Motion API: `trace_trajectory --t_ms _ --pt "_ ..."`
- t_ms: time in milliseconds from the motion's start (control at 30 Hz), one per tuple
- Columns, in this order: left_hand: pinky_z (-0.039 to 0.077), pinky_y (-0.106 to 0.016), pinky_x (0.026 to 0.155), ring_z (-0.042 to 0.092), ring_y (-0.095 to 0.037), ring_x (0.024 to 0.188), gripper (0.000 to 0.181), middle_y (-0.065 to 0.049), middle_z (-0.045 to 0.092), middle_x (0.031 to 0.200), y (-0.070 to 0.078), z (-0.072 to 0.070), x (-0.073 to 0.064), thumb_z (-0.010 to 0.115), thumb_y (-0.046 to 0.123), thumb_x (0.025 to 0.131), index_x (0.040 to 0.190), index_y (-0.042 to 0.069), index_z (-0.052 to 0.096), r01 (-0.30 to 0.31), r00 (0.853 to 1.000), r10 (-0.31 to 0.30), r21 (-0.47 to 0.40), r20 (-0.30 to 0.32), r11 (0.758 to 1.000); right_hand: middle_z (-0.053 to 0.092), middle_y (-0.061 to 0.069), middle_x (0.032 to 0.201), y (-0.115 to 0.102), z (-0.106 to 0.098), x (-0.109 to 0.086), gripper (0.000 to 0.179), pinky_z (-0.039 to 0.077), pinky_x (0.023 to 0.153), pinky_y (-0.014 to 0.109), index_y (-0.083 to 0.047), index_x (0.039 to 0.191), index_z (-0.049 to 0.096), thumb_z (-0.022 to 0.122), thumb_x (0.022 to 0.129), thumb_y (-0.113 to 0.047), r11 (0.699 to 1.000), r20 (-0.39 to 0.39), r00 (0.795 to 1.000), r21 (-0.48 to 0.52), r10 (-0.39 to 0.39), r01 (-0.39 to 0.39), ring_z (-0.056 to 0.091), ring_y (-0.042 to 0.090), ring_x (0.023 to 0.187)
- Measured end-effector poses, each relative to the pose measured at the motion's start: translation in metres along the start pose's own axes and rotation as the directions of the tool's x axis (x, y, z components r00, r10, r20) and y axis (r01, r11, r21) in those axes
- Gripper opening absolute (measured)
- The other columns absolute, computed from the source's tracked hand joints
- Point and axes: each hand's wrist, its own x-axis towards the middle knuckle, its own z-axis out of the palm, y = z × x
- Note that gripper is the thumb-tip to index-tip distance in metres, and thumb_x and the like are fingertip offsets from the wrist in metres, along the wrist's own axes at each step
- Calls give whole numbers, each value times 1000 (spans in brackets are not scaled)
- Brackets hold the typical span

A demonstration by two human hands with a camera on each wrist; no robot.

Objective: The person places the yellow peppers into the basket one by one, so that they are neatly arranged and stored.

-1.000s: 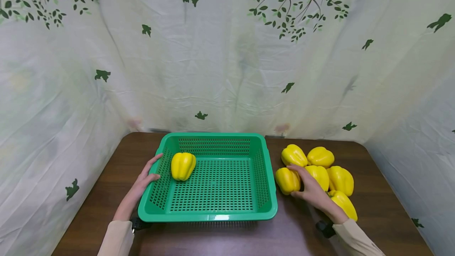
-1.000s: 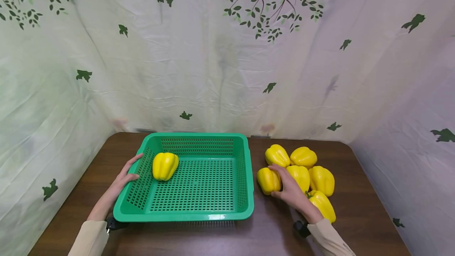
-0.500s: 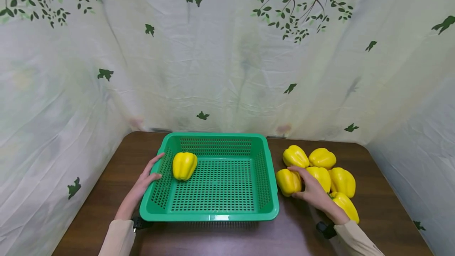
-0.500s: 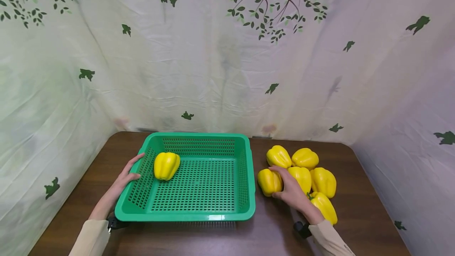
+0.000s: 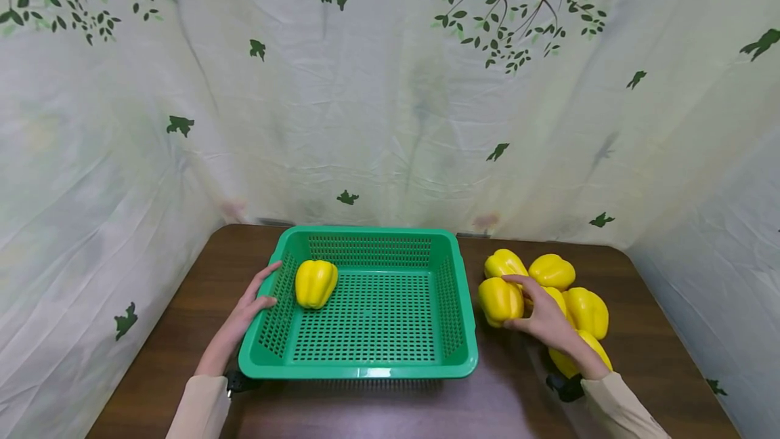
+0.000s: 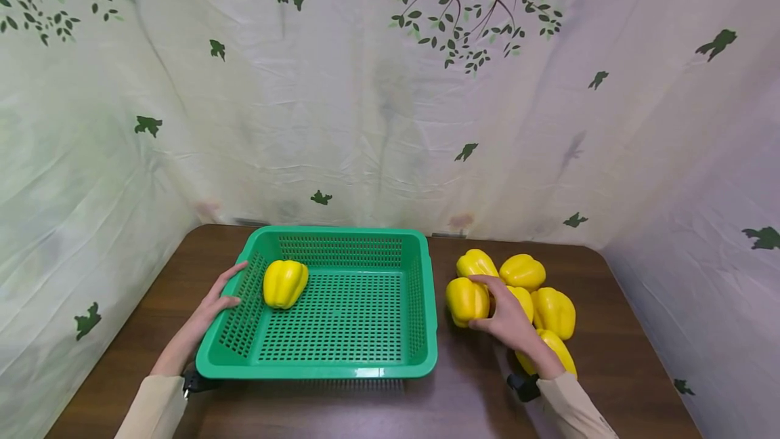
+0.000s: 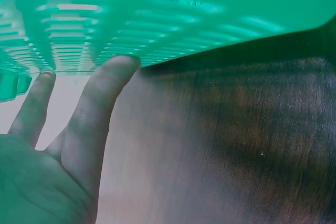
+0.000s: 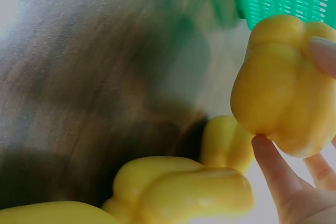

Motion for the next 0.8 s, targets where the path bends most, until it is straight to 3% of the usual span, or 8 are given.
trace_trajectory --t_ms 200,433,800 --pt "50 -33 82 38 -46 119 61 -25 10 151 0 -1 1 38 4 96 152 19 17 -25 1000 25 10 8 1000 42 19 133 -6 -7 0 75 41 92 59 -6 136 43 82 71 -4 999 4 1000 43 27 -27 49 42 113" --pt "50 -38 83 36 -49 120 62 -25 9 151 0 0 0 38 5 97 152 20 16 -12 1000 12 -4 4 1000 39 18 135 -15 -14 2 76 43 91 58 -7 138 41 81 73 -6 996 6 1000 84 30 -30 47 42 114" --pt "48 -34 84 33 -46 122 61 -22 7 152 0 1 -1 38 6 97 152 20 17 -1 1000 1 9 3 1000 41 14 135 -28 -23 12 74 45 89 55 -9 138 44 81 75 -13 996 -22 999 77 -47 48 48 35 111"
